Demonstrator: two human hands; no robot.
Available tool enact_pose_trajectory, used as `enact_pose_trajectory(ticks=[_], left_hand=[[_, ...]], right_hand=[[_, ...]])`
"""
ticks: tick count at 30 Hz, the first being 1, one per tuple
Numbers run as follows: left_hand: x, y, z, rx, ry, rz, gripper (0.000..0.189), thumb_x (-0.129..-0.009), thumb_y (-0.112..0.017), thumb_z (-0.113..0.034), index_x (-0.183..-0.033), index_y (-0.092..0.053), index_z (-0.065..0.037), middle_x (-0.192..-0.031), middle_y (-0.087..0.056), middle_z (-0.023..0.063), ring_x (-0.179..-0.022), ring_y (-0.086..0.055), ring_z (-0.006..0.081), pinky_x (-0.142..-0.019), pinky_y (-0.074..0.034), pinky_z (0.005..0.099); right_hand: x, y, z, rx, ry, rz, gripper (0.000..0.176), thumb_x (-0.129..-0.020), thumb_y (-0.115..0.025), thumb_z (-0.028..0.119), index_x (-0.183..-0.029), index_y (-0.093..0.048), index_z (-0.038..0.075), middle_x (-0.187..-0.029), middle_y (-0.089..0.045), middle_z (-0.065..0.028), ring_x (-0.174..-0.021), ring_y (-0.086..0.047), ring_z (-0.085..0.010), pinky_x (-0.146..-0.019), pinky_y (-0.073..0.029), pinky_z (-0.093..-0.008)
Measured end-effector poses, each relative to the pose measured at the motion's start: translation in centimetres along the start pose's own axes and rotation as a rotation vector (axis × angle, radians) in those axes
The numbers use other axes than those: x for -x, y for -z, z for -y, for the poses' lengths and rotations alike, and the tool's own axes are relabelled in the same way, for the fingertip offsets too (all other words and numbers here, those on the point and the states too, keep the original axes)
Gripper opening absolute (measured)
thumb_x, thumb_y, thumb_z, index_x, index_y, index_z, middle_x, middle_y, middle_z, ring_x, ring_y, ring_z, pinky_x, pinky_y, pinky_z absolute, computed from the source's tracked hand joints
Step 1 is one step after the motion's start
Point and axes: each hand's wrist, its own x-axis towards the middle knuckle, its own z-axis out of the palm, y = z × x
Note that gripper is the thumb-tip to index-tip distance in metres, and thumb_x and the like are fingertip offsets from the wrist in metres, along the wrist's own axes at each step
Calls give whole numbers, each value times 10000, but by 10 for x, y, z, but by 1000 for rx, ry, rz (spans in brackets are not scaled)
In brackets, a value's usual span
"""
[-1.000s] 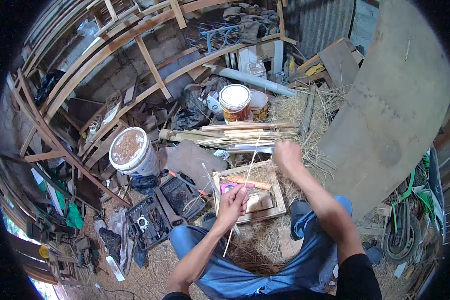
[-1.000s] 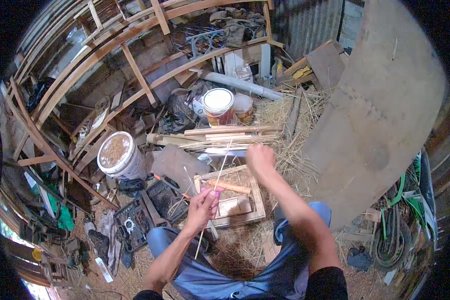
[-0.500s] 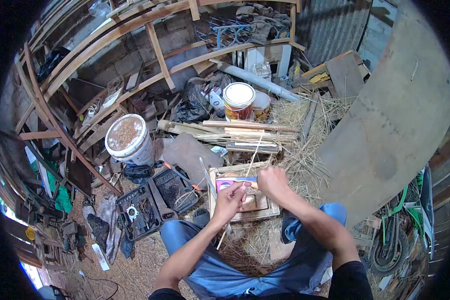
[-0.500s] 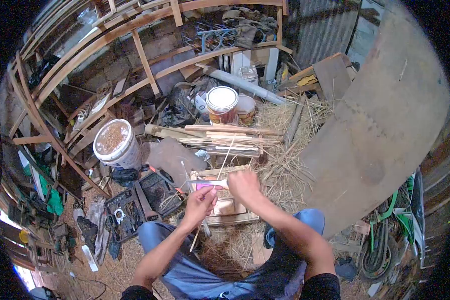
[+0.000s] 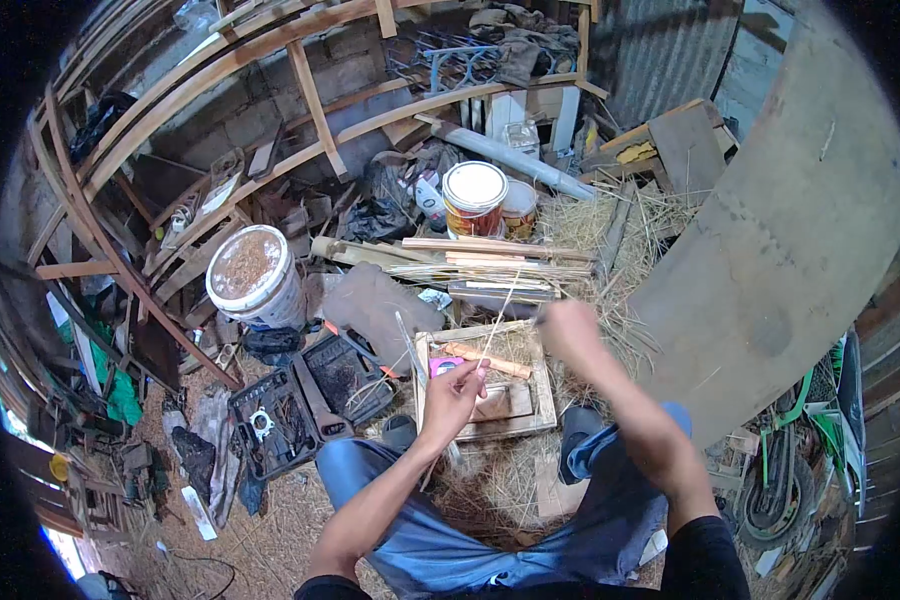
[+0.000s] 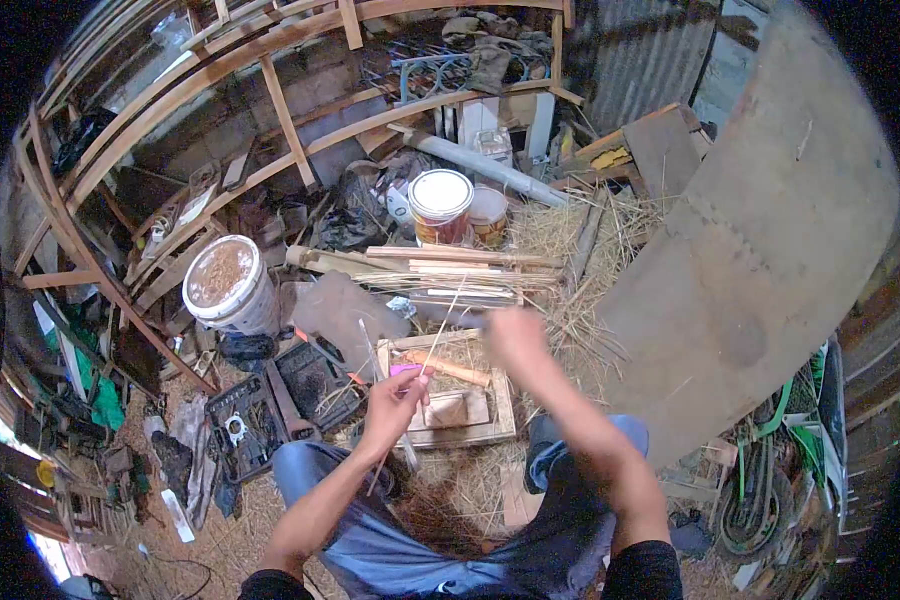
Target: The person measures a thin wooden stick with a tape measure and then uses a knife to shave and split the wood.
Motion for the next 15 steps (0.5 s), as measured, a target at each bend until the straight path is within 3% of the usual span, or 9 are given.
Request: enact_pose_trajectory(ticks=[3, 9, 12, 13, 15], left_hand=[[3, -5, -6, -49, 28, -16, 264, -933, -540, -163, -1119, -634, -1, -649, -526, -19, -602, -442, 38, -552, -354, 202], [-7, -5, -3, -23, -28, -25, 249, -943, -532, -177, -1117, -648, -41, -631, -466, -49, -581, -382, 34, -508, -299, 208], [-1, 0, 5, -35, -21, 28, 242, -944, -534, -185, -1103, -654, -49, -621, -468, -47, -555, -378, 37, -493, -302, 215], [8, 2, -7, -125, 91, 66, 270, -945, -527, -215, -1081, -657, -21, -631, -487, -38, -609, -433, 46, -549, -350, 214], [12, -2, 10, -107, 26, 61, 249, -941, -532, -196, -1083, -657, -35, -626, -512, -32, -576, -443, 42, -515, -352, 214]], right_hand=[[15, -18, 34, 28, 95, 136, 145, -724, -569, 102, -724, -698, 37, -698, -651, -210, -637, -662, -346, -596, -539, -429], [0, -35, 23, 25, 99, -133, 156, -718, -549, 99, -648, -664, 20, -622, -624, -223, -588, -653, -345, -552, -529, -426], [-16, -28, -9, 131, -156, -85, 136, -718, -571, 89, -723, -688, 22, -703, -652, -208, -665, -667, -341, -596, -541, -424], [-30, -36, -40, 102, -272, -107, 144, -714, -583, 70, -785, -691, 7, -752, -658, -214, -712, -668, -353, -635, -543, -435], [-30, -16, -74, 85, -400, -210, 147, -742, -592, 107, -766, -692, 3, -736, -658, -217, -718, -669, -362, -634, -538, -448]])
